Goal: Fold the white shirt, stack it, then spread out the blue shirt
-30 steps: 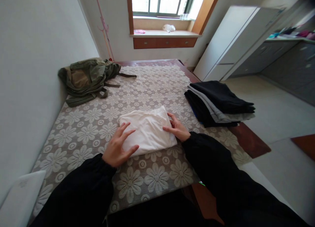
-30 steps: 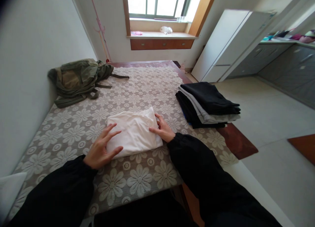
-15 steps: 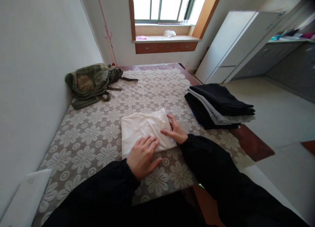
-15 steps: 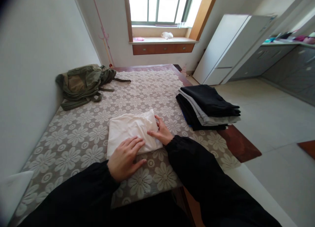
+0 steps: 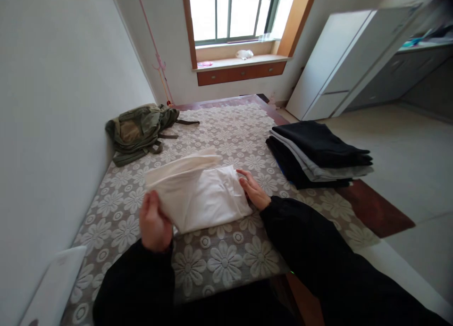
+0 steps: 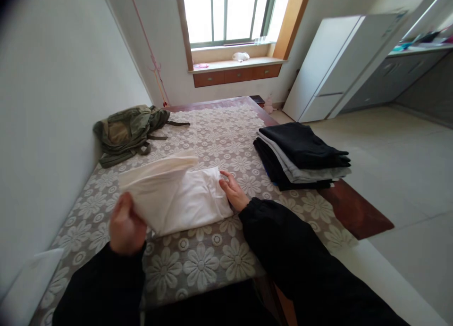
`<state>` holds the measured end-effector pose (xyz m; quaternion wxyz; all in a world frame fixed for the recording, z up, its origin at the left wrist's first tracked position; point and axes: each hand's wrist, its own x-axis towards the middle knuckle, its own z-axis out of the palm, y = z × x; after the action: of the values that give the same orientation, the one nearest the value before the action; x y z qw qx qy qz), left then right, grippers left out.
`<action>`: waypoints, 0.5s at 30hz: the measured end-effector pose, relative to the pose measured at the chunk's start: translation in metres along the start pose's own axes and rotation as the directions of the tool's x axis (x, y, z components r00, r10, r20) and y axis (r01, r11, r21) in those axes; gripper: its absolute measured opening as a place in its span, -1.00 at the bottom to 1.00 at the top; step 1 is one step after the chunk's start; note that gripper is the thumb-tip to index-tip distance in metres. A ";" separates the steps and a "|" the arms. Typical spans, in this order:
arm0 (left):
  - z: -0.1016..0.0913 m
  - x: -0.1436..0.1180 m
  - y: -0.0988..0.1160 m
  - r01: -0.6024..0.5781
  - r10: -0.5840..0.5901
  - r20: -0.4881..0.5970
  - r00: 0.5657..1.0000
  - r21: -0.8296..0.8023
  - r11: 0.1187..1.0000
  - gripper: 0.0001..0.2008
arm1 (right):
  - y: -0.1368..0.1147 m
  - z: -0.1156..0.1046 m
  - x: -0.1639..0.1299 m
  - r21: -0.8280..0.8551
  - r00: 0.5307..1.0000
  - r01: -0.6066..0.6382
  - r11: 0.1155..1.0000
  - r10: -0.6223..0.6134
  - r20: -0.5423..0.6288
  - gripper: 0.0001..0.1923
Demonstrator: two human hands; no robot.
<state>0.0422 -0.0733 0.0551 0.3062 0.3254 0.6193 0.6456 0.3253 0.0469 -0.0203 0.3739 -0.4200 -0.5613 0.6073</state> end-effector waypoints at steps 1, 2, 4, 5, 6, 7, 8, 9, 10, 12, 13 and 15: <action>-0.022 0.001 0.000 0.013 -0.023 -0.109 0.994 -0.099 0.995 -0.61 | 0.000 0.001 -0.001 0.026 1.000 -0.014 1.000 0.014 -0.001 -0.12; -0.045 0.001 -0.001 -0.002 -0.026 -0.188 0.982 -0.148 0.989 -0.60 | 0.000 0.003 -0.002 0.038 1.000 -0.019 0.999 0.018 0.006 -0.06; -0.086 -0.005 -0.008 -0.015 -0.028 -0.292 0.956 -0.141 0.990 -0.62 | 0.001 0.006 -0.004 0.028 1.000 -0.008 1.000 0.008 0.011 0.02; -0.103 -0.010 -0.013 -0.003 -0.038 -0.328 0.944 -0.124 0.992 -0.64 | 0.001 0.007 -0.005 0.011 1.000 -0.001 1.000 0.001 0.010 0.02; -0.117 -0.014 -0.017 0.025 -0.063 -0.350 0.934 -0.113 0.993 -0.66 | 0.001 0.007 -0.005 -0.007 1.000 0.006 1.000 -0.006 0.009 0.01; -0.128 -0.018 -0.022 0.061 -0.101 -0.364 0.926 -0.120 0.991 -0.66 | 0.001 0.007 -0.005 -0.025 1.000 0.012 1.000 -0.012 0.007 -0.02; -0.136 -0.021 -0.025 0.104 -0.153 -0.369 0.917 -0.148 0.983 -0.65 | 0.000 0.007 -0.005 -0.041 1.000 0.016 0.999 -0.016 0.004 -0.05; -0.142 -0.023 -0.027 0.151 -0.209 -0.358 0.910 -0.184 0.971 -0.63 | 0.000 0.007 -0.005 -0.057 1.000 0.021 0.998 -0.021 0.006 -0.10; -0.146 -0.023 -0.027 0.193 -0.259 -0.334 0.906 -0.218 0.957 -0.63 | -0.001 0.007 -0.005 -0.075 1.000 0.026 0.997 -0.026 0.010 -0.16; -0.151 -0.021 -0.024 0.253 -0.320 -0.266 0.909 -0.257 0.933 -0.64 | -0.002 0.006 -0.004 -0.113 0.999 0.033 0.993 -0.031 0.022 -0.31; -0.153 -0.019 -0.022 0.271 -0.333 -0.235 0.913 -0.261 0.927 -0.66 | -0.003 0.006 -0.004 -0.130 0.999 0.032 0.991 -0.028 0.029 -0.38; -0.156 -0.015 -0.019 0.287 -0.347 -0.209 0.914 -0.269 0.919 -0.72 | -0.004 0.005 -0.005 -0.169 0.999 0.019 0.986 -0.013 0.037 -0.45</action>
<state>-0.0741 -0.1779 0.0321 0.3620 0.0969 0.6182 0.6910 0.3227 0.0411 -0.0155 0.3318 -0.4349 -0.6206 0.5619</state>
